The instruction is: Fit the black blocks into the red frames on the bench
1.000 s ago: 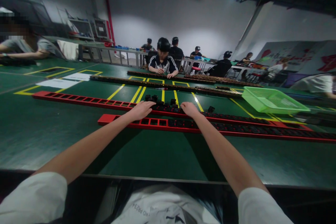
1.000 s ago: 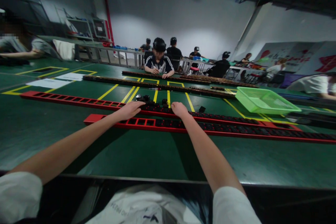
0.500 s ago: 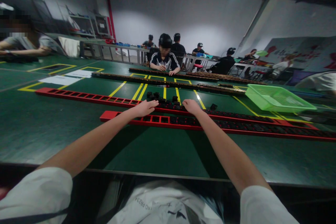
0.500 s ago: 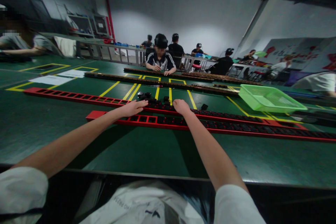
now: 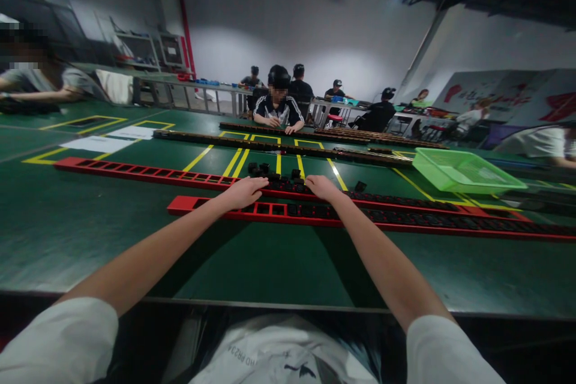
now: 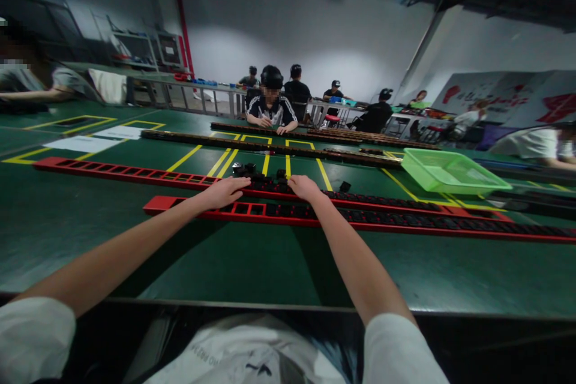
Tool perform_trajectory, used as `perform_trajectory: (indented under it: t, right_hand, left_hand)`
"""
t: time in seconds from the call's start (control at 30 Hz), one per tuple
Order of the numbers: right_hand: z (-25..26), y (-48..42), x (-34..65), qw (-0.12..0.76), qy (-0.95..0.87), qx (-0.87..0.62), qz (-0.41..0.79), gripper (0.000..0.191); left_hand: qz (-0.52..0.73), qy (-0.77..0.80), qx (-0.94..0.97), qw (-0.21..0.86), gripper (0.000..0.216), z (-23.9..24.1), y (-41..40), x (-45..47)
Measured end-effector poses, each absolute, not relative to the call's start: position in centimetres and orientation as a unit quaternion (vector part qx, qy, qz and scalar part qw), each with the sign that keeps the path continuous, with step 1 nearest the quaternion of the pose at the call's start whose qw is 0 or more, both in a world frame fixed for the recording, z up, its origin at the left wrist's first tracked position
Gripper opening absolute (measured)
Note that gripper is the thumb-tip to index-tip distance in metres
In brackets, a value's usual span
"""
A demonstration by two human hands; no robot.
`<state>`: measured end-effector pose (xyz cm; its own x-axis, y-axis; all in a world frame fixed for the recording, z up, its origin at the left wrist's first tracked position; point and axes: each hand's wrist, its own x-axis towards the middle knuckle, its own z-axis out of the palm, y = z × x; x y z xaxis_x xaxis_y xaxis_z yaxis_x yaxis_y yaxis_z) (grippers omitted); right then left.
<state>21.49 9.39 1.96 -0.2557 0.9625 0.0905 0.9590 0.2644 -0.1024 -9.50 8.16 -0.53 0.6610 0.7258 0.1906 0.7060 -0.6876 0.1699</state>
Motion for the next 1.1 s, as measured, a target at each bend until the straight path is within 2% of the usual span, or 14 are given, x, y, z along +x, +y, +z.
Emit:
perform_trajectory:
  t: [0.17, 0.23, 0.3, 0.4, 0.63, 0.73, 1.1]
  right_hand:
    - [1.8, 9.6, 21.5, 0.022, -0.819, -0.573, 0.006, 0.041]
    - [1.7, 9.8, 21.6, -0.006, -0.820, -0.572, -0.014, 0.044]
    - [1.5, 10.0, 21.6, -0.018, -0.819, -0.574, -0.020, 0.046]
    - [1.3, 10.2, 21.6, -0.007, -0.814, -0.581, -0.010, 0.047]
    - [2.1, 9.6, 21.4, 0.079, -0.790, -0.608, -0.018, 0.035]
    - [2.5, 9.1, 21.2, 0.109, -0.771, -0.625, -0.051, 0.034]
    - [2.9, 8.2, 20.5, 0.120, -0.769, -0.619, -0.107, 0.036]
  left_hand:
    - [0.147, 0.415, 0.897, 0.036, 0.058, 0.6, 8.9, -10.8]
    - [0.115, 0.457, 0.882, 0.031, 0.065, 1.1, 9.9, -12.5]
    - [0.049, 0.501, 0.863, 0.030, 0.062, 1.5, 11.2, -14.6]
    - [-0.032, 0.552, 0.831, 0.066, 0.059, 1.8, 13.0, -17.9]
    - [-0.008, 0.500, 0.861, 0.090, 0.052, 1.7, 14.1, -20.4]
    - [-0.008, 0.509, 0.856, 0.088, 0.050, 1.7, 13.9, -20.1]
    - [0.049, 0.468, 0.882, 0.023, 0.057, 1.2, 10.7, -13.9]
